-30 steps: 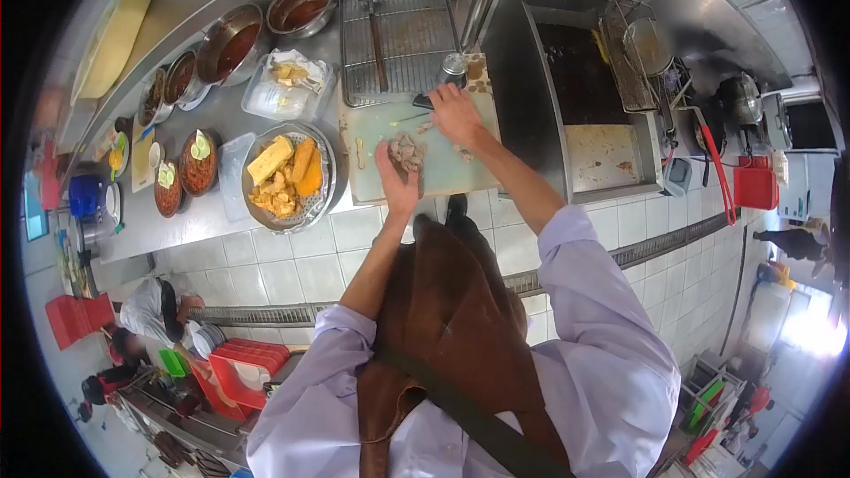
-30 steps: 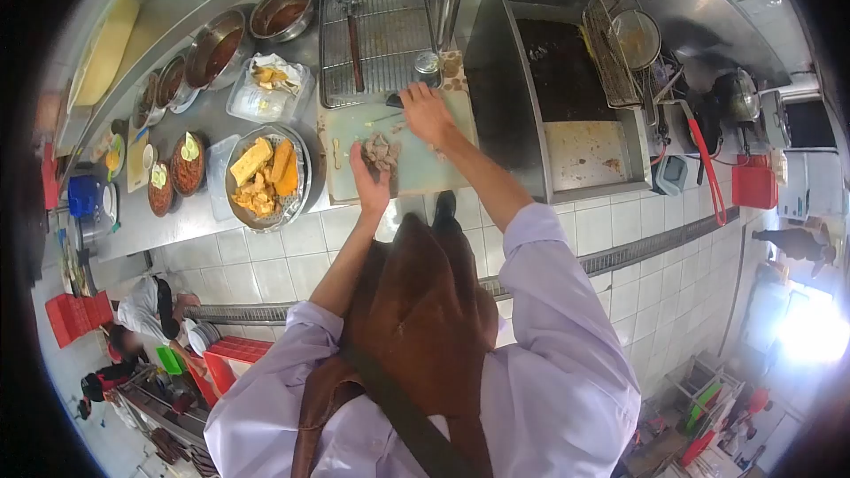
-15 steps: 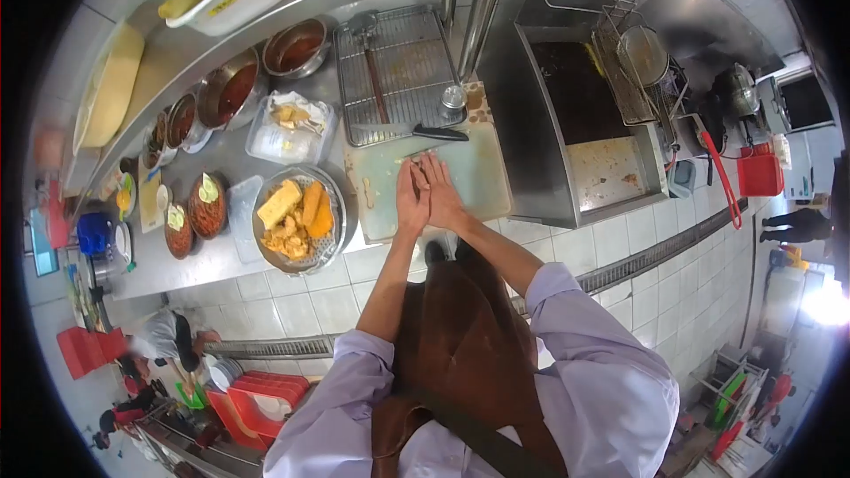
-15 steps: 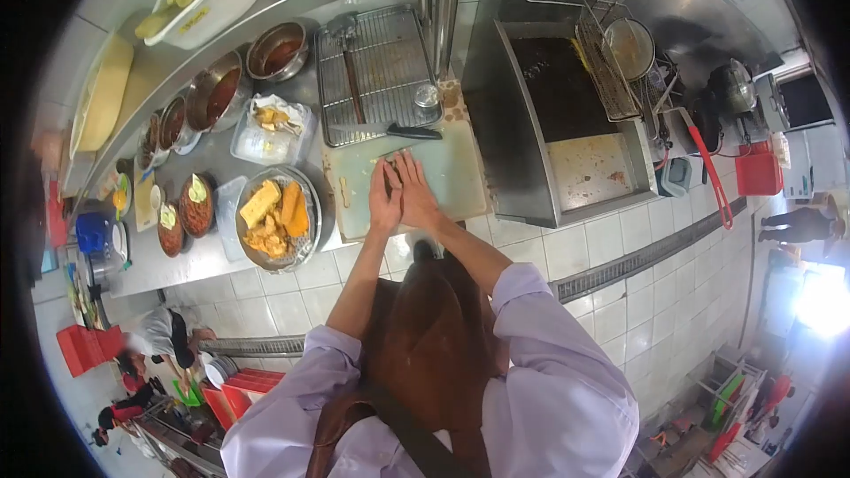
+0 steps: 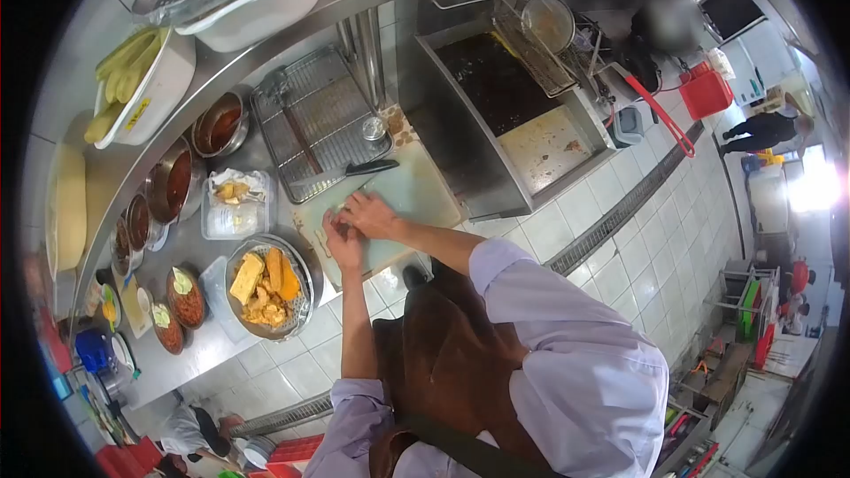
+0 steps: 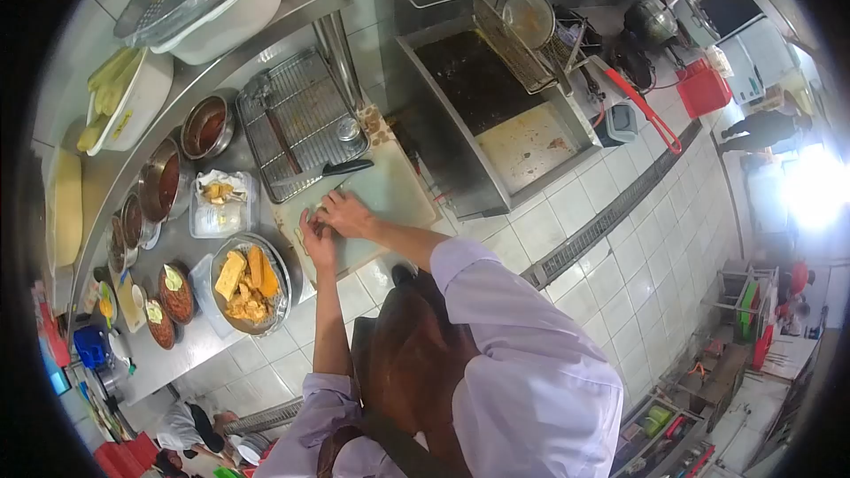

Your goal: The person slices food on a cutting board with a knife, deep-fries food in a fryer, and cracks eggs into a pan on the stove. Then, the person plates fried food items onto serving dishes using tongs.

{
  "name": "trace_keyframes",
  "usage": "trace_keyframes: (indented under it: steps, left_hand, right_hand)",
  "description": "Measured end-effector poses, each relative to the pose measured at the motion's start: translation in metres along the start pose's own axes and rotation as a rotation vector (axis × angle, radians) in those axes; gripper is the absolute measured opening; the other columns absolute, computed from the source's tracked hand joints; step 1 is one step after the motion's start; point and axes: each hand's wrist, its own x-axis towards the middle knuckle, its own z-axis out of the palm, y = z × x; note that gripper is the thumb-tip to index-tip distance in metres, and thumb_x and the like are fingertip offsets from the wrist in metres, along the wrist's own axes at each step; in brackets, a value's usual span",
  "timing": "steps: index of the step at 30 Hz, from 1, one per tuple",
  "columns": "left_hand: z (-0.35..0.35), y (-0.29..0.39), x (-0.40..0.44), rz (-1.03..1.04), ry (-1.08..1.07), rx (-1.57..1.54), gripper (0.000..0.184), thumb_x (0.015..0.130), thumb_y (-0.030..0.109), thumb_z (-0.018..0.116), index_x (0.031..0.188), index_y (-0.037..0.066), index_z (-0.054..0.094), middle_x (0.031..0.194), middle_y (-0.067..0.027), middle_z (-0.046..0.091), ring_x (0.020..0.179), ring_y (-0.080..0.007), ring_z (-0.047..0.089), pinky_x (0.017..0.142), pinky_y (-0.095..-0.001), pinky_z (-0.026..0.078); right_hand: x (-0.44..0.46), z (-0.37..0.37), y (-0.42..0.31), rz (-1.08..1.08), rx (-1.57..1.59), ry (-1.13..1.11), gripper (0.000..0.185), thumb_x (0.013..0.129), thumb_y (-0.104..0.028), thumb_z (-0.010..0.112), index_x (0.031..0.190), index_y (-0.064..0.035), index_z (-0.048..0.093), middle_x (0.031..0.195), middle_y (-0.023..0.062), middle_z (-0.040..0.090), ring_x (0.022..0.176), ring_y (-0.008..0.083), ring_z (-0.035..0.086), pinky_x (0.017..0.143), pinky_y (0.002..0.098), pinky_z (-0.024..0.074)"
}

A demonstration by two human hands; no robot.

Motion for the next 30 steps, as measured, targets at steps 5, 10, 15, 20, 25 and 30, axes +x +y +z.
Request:
trace_keyframes:
  steps: [5,10,15,20,25,30]
  left_hand:
    - [-0.002,-0.019,0.005,-0.085,0.086,-0.019,0.063,0.080,-0.009,0.052,0.140,0.005,0.039,0.115,-0.0152,0.061,0.098,-0.0227,0.064,0.087,-0.0321,0.051]
    - [-0.010,-0.022,0.000,-0.251,0.154,-0.311,0.051,0.085,-0.008,0.054,0.134,0.003,0.046,0.117,-0.0112,0.061,0.100,-0.0170,0.061,0.083,-0.0258,0.049]
    - [0.001,0.017,-0.002,-0.108,0.036,0.171,0.063,0.075,0.000,0.068,0.133,0.001,0.046,0.119,-0.0119,0.058,0.095,-0.0196,0.059,0.083,-0.0282,0.049]
    - [0.021,0.030,0.014,0.198,0.045,0.637,0.071,0.066,0.020,0.082,0.128,0.006,0.052,0.118,-0.0181,0.056,0.111,-0.0360,0.054,0.093,-0.0480,0.046]
    - [0.044,0.037,0.007,0.167,-0.012,0.780,0.060,0.066,0.019,0.083,0.119,0.008,0.056,0.116,-0.0174,0.057,0.111,-0.0375,0.052,0.096,-0.0472,0.043]
    - [0.046,0.019,0.014,0.324,-0.047,0.655,0.017,0.077,0.001,0.067,0.092,0.008,0.067,0.107,-0.0131,0.058,0.102,-0.0339,0.053,0.091,-0.0443,0.044]
  right_hand:
    - [0.011,0.028,0.021,-0.084,0.100,0.031,0.022,0.077,-0.025,0.067,0.097,-0.0161,0.067,0.101,0.0098,0.061,0.097,0.0277,0.060,0.072,0.0393,0.0555]
    - [0.024,0.014,0.035,0.305,0.763,0.461,0.016,0.076,-0.003,0.068,0.092,-0.0033,0.065,0.080,0.0109,0.063,0.066,0.0217,0.064,0.062,0.0368,0.0524]
    - [0.027,0.005,0.053,0.868,2.074,0.458,0.010,0.088,-0.012,0.064,0.096,-0.0070,0.062,0.084,0.0068,0.065,0.062,0.0169,0.061,0.048,0.0273,0.0455]
    - [0.009,-0.014,0.077,0.762,2.520,0.302,0.015,0.093,-0.023,0.056,0.098,-0.0104,0.061,0.084,0.0080,0.064,0.066,0.0187,0.060,0.045,0.0257,0.0417]
    - [-0.010,-0.093,0.133,0.717,2.601,0.433,0.012,0.088,-0.019,0.059,0.095,-0.0098,0.061,0.081,0.0081,0.062,0.063,0.0183,0.058,0.045,0.0268,0.0423]
    - [-0.025,-0.233,0.246,0.655,2.042,0.872,0.016,0.085,-0.017,0.056,0.081,-0.0020,0.059,0.073,0.0082,0.057,0.057,0.0199,0.053,0.051,0.0309,0.0439]
